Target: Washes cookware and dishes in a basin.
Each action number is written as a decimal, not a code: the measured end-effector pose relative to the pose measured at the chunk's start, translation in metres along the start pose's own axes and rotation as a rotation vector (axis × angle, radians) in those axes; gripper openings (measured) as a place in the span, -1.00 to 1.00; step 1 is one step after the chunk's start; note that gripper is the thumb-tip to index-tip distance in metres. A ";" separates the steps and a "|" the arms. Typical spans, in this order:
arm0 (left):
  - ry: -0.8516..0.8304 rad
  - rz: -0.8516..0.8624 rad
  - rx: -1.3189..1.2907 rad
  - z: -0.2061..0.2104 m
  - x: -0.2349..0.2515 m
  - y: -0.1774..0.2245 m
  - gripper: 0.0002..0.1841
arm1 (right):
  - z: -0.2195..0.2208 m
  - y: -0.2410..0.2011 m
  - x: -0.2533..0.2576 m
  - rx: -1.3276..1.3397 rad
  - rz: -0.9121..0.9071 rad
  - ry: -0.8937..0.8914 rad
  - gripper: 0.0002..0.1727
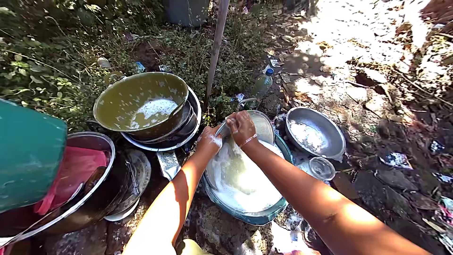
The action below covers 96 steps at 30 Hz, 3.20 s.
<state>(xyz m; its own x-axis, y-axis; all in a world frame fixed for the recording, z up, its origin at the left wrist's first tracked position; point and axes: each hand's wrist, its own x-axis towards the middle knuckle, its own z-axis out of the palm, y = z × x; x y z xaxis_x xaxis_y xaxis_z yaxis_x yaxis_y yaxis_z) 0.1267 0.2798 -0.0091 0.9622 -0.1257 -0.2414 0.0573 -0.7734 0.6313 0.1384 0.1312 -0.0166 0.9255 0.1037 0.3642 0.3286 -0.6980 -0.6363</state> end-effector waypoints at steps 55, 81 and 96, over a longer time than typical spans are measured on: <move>0.161 0.116 -0.344 -0.002 -0.005 -0.027 -0.73 | -0.040 0.049 0.007 -0.181 0.101 0.063 -0.68; -0.064 -0.122 -0.477 0.004 -0.038 -0.021 -0.44 | 0.082 -0.014 -0.156 0.239 0.302 -0.724 -0.37; -0.003 -0.058 -0.387 0.025 -0.005 -0.052 -0.46 | 0.081 0.061 -0.003 0.174 0.952 -0.110 -0.29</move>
<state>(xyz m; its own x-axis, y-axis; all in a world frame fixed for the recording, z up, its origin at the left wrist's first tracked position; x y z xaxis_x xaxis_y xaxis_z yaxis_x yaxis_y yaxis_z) 0.1119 0.3054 -0.0596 0.9537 -0.0913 -0.2866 0.2080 -0.4880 0.8477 0.1713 0.1457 -0.1121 0.8280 -0.3775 -0.4146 -0.5510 -0.4105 -0.7266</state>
